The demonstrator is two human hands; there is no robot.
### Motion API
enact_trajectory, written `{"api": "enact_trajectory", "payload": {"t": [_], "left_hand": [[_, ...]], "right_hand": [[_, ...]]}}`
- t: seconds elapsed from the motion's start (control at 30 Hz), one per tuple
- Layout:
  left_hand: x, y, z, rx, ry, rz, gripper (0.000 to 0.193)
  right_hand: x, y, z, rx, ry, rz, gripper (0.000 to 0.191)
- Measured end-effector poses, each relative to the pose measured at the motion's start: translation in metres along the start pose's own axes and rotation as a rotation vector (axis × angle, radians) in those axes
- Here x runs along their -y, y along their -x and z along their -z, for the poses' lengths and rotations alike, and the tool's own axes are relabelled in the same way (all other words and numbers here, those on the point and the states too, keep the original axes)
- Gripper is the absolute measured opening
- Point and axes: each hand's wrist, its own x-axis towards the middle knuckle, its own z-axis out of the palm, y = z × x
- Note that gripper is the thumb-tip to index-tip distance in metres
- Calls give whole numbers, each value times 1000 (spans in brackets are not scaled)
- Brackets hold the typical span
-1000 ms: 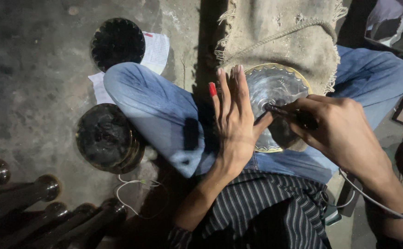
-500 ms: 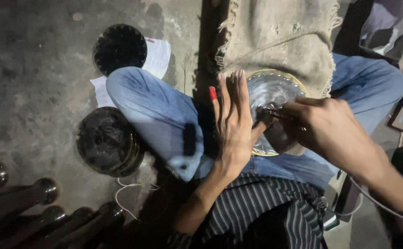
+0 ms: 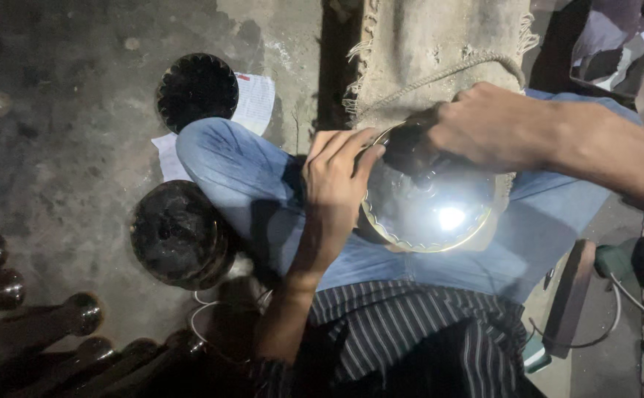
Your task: The person sits cross-legged on the floor with a decorative metal plate on their lap and uses a small hand tool to scrape and engrave patterns into the plate's surface, steadying the plate with the other hand. They occasionally set the plate aside, pick up another dark metal piece, and resume working on the plate.
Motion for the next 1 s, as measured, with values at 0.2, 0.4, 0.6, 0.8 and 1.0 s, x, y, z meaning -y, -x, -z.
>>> {"api": "enact_trajectory", "payload": {"t": [0.2,0.4,0.6,0.8,1.0], "left_hand": [[1,-13,6,178,107,202,26],[-2,7,9,167,91,296,22],[-15,36,22,35,128,252,21],[9,-24,-18,111,-23,55,27],[12,-13,-9,252,-57,177,22]], "right_hand": [[1,-1,4,280,-55,-135,37],[10,17,6,111,-125,-191,29],[18,29,4,113,-164,-286,42],[23,30,-11,209,-61,-377,36],[36,35,-8,145,-184,-447,31]]}}
